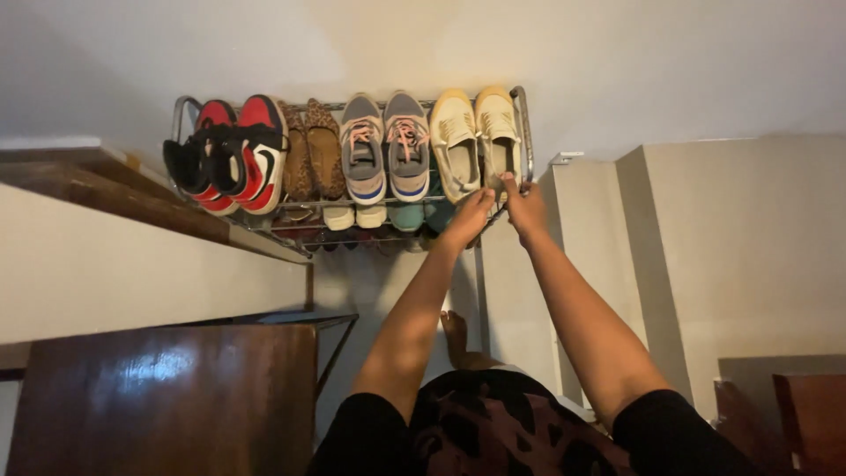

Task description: The person picks up pairs of shoes from a wooden table and places them onto a metal shoe rack. They handle several pairs including white sneakers, grey sneakers, leopard-print flats, and red-and-black sneakers, arranging them on the rack's shelves.

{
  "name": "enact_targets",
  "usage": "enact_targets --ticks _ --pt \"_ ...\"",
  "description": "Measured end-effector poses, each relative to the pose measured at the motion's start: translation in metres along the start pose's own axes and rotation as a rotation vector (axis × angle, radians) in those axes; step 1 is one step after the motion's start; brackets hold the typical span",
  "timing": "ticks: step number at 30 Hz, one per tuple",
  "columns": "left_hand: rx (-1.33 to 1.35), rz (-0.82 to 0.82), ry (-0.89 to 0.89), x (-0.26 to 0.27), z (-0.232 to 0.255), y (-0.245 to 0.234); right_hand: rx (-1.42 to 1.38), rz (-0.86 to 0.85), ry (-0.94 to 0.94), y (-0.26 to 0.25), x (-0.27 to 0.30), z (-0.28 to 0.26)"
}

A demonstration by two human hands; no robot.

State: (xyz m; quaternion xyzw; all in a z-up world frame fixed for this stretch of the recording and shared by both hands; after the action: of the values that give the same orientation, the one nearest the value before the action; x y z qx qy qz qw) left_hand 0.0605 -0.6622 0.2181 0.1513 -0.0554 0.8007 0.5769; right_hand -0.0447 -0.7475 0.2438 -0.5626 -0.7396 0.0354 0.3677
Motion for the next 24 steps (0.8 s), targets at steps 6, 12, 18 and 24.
enact_targets --ticks 6,12,18,24 --pt "-0.134 0.098 -0.128 -0.029 0.002 0.008 -0.09 -0.021 0.108 0.012 -0.026 -0.003" --pt "-0.141 0.214 -0.092 -0.054 -0.001 0.019 0.005 0.103 0.103 0.024 -0.049 0.017" --pt "-0.158 0.285 -0.086 -0.044 0.014 0.027 -0.119 0.181 0.17 0.02 -0.047 0.022" --pt "-0.236 0.31 -0.098 -0.058 -0.004 0.026 -0.296 0.203 0.181 0.015 -0.039 0.016"
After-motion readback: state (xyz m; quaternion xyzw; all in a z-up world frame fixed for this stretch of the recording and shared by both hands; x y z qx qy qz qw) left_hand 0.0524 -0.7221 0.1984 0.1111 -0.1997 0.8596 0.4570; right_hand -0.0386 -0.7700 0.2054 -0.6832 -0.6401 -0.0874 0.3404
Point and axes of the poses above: each hand's wrist, its own x-axis away from the middle knuckle, its own y-axis out of the palm, z = x × y, the point moved 3 cm from there along -x, towards the middle knuckle, and after that the axes turned 7 degrees about y, right-handed, at the moved point
